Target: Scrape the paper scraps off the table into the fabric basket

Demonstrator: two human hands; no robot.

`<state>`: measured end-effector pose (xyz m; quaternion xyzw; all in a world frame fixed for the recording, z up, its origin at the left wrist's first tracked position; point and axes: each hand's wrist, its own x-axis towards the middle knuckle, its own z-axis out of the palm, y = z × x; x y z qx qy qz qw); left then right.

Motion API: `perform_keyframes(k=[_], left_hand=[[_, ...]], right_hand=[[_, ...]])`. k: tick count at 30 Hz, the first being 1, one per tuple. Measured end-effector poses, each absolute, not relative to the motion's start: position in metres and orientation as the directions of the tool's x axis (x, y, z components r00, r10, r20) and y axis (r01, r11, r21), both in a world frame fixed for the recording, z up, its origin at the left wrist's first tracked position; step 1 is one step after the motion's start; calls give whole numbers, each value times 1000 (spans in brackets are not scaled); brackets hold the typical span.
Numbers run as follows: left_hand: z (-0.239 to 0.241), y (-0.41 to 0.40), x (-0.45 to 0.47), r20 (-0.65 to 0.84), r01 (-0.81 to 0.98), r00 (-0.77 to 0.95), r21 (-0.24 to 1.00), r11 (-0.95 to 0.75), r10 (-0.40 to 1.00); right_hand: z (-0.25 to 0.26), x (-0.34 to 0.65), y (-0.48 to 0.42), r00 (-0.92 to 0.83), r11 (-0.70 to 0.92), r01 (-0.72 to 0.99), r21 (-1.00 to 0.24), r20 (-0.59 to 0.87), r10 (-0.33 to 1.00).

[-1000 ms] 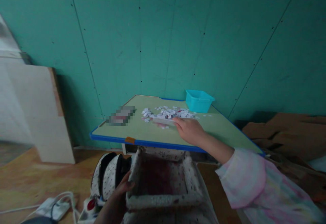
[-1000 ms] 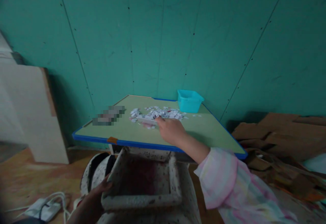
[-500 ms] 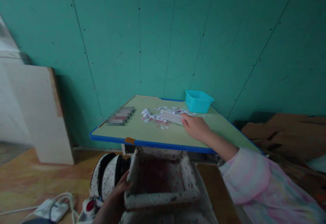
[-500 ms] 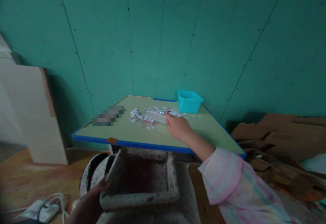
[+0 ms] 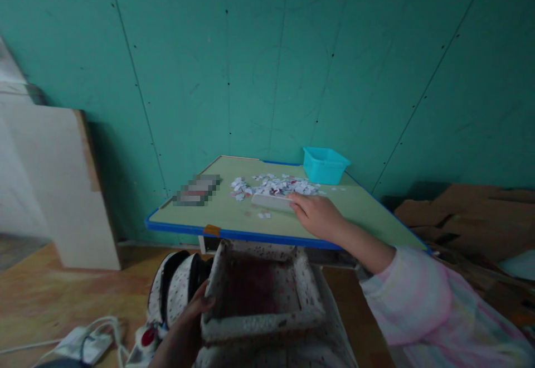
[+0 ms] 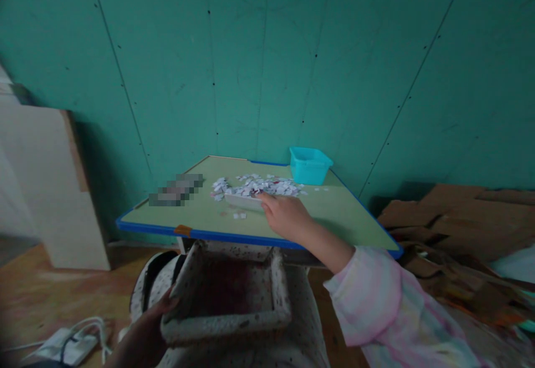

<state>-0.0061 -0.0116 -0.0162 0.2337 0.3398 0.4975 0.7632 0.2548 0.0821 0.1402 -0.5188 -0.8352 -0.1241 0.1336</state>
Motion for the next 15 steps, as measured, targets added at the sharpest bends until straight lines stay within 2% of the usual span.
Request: perform_keyframes(k=[8, 15], left_hand=[[-29, -4, -6, -376, -575, 130, 725, 379, 918], [-35, -4, -7, -411, -562, 128, 720, 408, 902]], right_hand=[[131, 282, 66, -452, 462, 885, 62, 361, 816], [125, 304, 59, -462, 462, 882, 95, 368, 807]])
